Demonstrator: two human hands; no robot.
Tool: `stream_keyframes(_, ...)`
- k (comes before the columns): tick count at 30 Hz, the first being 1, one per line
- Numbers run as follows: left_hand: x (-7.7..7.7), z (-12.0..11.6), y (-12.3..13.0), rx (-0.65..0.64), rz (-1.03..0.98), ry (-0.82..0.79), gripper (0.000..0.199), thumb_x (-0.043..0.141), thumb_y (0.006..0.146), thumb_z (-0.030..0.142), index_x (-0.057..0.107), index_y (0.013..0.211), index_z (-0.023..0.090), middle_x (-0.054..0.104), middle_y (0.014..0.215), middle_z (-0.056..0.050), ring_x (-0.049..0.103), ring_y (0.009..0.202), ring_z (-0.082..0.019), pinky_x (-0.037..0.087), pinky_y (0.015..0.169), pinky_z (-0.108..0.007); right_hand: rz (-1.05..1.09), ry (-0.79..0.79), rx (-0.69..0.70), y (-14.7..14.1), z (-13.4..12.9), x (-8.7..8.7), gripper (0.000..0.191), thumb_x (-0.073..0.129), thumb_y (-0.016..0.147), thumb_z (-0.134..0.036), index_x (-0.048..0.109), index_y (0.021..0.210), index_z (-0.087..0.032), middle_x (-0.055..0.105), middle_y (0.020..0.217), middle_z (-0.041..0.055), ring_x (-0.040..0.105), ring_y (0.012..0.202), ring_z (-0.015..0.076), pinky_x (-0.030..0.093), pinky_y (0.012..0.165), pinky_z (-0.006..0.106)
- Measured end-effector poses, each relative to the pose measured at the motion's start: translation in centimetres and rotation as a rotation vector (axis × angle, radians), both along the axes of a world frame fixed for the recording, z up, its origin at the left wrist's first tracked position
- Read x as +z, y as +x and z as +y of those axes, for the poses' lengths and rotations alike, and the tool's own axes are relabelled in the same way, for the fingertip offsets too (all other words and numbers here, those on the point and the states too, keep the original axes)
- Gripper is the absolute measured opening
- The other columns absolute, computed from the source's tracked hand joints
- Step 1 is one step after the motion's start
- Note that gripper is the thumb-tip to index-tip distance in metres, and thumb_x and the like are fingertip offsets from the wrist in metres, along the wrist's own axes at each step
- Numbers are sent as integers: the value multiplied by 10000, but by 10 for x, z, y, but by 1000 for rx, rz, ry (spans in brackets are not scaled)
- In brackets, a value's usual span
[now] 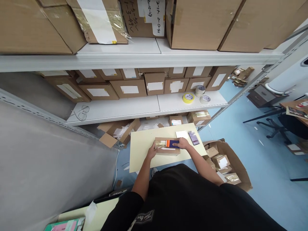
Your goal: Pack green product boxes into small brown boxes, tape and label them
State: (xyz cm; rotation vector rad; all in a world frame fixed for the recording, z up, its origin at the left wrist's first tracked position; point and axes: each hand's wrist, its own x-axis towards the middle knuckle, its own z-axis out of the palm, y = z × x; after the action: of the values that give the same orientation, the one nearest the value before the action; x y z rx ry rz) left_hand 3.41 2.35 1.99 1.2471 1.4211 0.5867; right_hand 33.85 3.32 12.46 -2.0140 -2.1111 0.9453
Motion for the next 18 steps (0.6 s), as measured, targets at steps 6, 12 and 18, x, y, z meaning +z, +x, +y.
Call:
stream_keyframes(6, -9, -6, -1, 21, 74, -17, 858, 741, 818, 442, 438, 1586, 206, 752, 1257, -67, 645, 1282, -245, 451, 1117, -380, -24, -24, 55, 14, 5, 16, 549, 764, 736, -758, 813, 884, -231, 778, 845, 113, 693, 777, 270, 410, 640, 309)
stream_keyframes(12, -9, -6, -3, 10, 99, -35, 835, 742, 827, 502, 482, 1561, 201, 773, 1210, -72, 689, 1216, -263, 482, 1083, -380, -63, -40, 14, 63, -12, 19, 593, 786, 720, -752, 809, 903, -188, 763, 840, 146, 680, 796, 292, 410, 679, 322)
stream_keyframes(18, -5, -8, -2, -27, 99, -28, 787, 680, 907, 481, 421, 1606, 227, 698, 1404, -60, 629, 1324, -264, 443, 1138, -363, -185, -97, -17, 130, -32, 19, 560, 727, 807, -728, 783, 948, -189, 772, 946, 126, 680, 839, 250, 389, 662, 281)
